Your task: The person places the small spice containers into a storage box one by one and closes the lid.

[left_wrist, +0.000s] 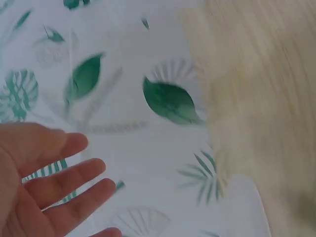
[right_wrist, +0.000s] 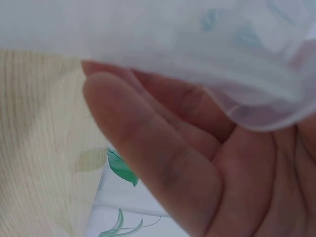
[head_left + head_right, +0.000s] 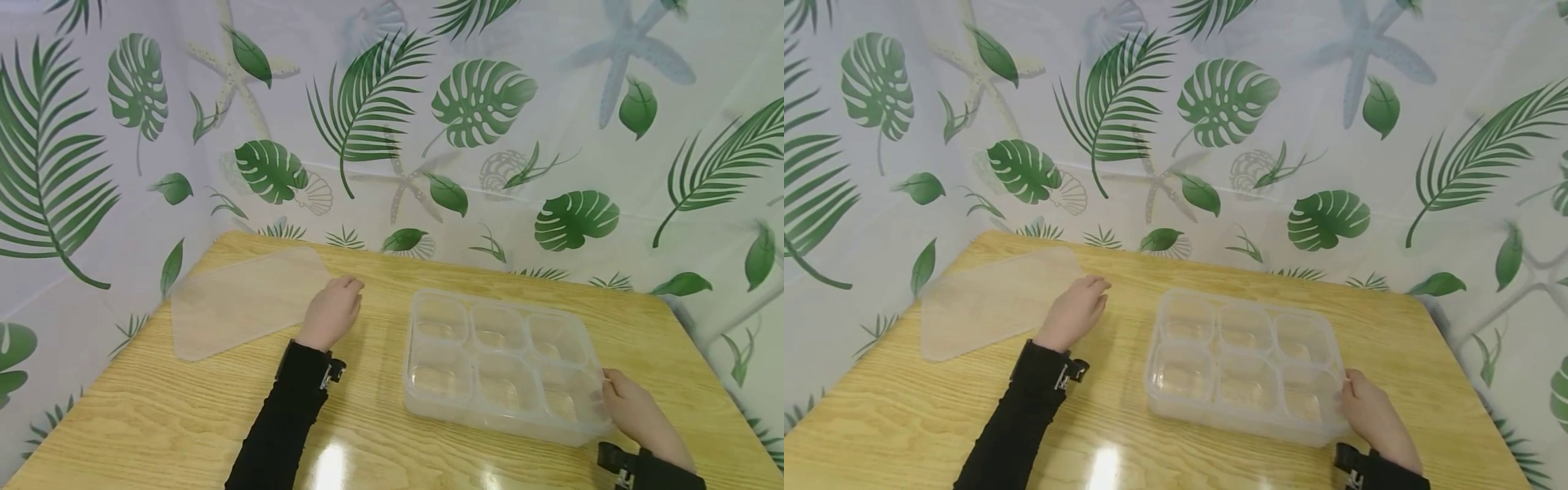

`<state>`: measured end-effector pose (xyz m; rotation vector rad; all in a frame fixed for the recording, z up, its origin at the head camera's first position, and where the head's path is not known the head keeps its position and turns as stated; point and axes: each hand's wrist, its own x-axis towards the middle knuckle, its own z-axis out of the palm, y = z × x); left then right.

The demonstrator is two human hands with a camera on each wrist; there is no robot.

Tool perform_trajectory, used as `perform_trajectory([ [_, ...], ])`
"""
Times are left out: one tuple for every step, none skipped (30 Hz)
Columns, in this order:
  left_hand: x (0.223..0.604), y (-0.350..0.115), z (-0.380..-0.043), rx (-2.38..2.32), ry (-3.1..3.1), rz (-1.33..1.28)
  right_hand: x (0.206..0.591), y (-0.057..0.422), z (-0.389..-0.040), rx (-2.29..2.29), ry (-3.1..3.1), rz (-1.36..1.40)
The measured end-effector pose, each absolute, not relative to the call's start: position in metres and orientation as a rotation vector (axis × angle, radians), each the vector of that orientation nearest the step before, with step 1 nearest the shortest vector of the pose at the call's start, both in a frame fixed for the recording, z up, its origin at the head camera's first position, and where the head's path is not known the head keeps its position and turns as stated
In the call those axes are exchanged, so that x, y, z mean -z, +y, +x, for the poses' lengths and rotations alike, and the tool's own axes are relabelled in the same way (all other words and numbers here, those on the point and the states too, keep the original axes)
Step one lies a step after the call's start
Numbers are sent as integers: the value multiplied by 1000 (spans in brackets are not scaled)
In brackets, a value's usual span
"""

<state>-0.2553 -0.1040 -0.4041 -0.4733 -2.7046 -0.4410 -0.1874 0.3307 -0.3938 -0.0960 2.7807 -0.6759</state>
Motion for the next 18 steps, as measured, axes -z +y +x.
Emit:
perform_trajectory([
  [406,-111,-257,440,-2722,-426,394,331,-188,676,2776,-95],
  [408,-117,-259,437,-2742,-381,393,331,-188,677,2770,-93],
  [410,-124,-260,439,-2761,-341,393,331,-188,678,2765,-93],
  [412,-129,-261,440,-2788,-302,393,331,-188,678,2763,-93],
  [413,-134,-261,440,-2813,-271,393,331,-188,678,2765,-96],
  [415,-139,-261,445,-2843,-243,393,331,-188,675,2766,-97],
  [416,-143,-261,450,-2873,-220,393,330,-188,675,2765,-97],
  [417,-146,-261,461,-2899,-199,393,330,-188,674,2765,-97],
  [417,-149,-261,467,-2926,-182,393,331,-188,676,2761,-97],
  [418,-152,-261,471,-2953,-167,393,331,-188,678,2752,-93],
  [418,-154,-260,474,-2977,-157,392,331,-188,679,2744,-88],
  [418,-156,-260,480,-2997,-147,392,331,-188,682,2731,-83],
  [419,-158,-260,487,-3020,-138,391,331,-189,685,2720,-78],
  [419,-159,-259,499,-3047,-122,391,331,-189,687,2713,-78],
  [420,-161,-259,514,-3075,-106,391,332,-189,689,2705,-75],
  [421,-162,-259,539,-3101,-94,391,331,-189,687,2704,-74],
  [422,-162,-259,569,-3129,-83,391,331,-189,687,2703,-75],
  [424,-163,-260,603,-3156,-71,391,331,-189,687,2702,-76],
])
